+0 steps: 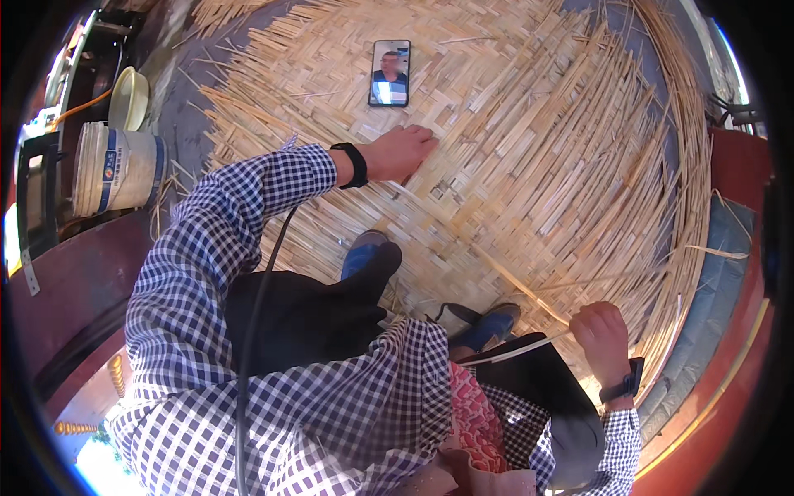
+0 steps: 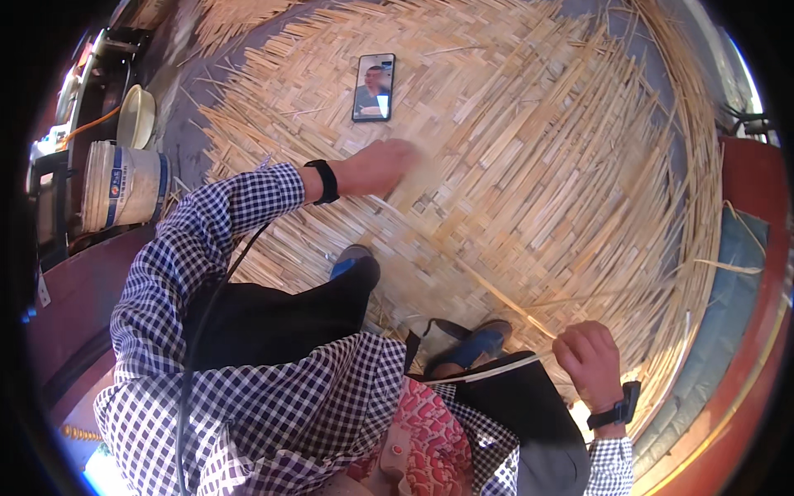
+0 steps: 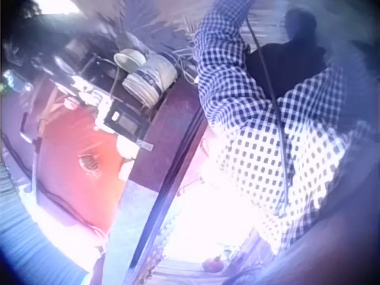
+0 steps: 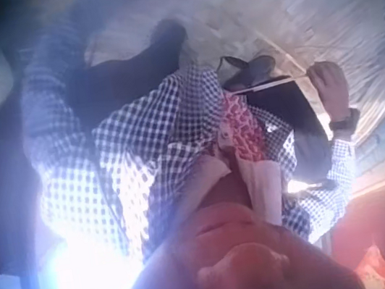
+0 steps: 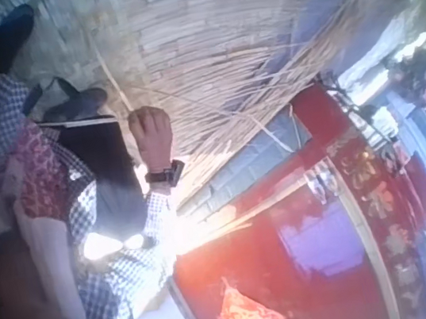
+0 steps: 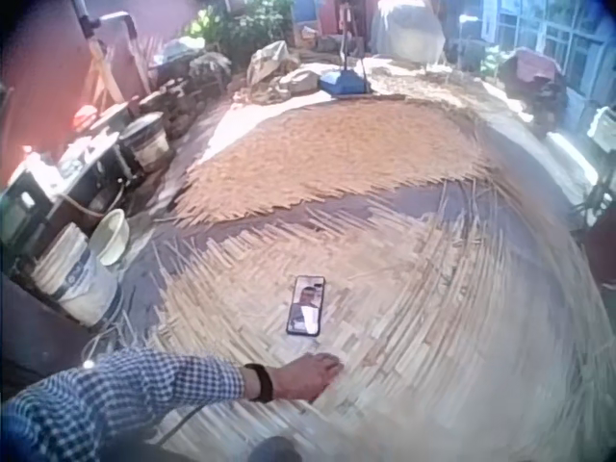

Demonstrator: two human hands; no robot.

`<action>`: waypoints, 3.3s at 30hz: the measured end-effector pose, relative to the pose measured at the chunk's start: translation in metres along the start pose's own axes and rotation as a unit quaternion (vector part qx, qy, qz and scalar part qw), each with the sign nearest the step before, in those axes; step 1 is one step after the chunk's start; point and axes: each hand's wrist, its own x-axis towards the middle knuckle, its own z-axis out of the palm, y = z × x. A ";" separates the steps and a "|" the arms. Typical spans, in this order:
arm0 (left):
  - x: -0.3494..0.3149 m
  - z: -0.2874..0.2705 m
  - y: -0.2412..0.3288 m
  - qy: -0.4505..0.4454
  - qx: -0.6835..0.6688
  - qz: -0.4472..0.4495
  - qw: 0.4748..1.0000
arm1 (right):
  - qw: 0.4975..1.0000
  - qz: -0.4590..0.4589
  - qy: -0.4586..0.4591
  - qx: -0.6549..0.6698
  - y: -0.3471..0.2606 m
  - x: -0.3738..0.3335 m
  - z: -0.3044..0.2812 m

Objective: The recorder is weaving thin bamboo strips together to create a large mat.

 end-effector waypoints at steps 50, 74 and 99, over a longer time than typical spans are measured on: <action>-0.029 -0.116 -0.063 -0.014 -0.005 -0.276 0.961 | 0.958 0.183 -0.146 0.167 0.031 -0.012 0.088; -0.013 -0.042 -0.005 0.082 0.071 -0.044 0.993 | 0.962 0.162 -0.150 0.162 0.023 -0.008 0.087; -0.202 -0.204 -0.142 0.022 0.459 -0.404 0.791 | 0.942 0.174 -0.226 0.178 0.031 -0.021 0.100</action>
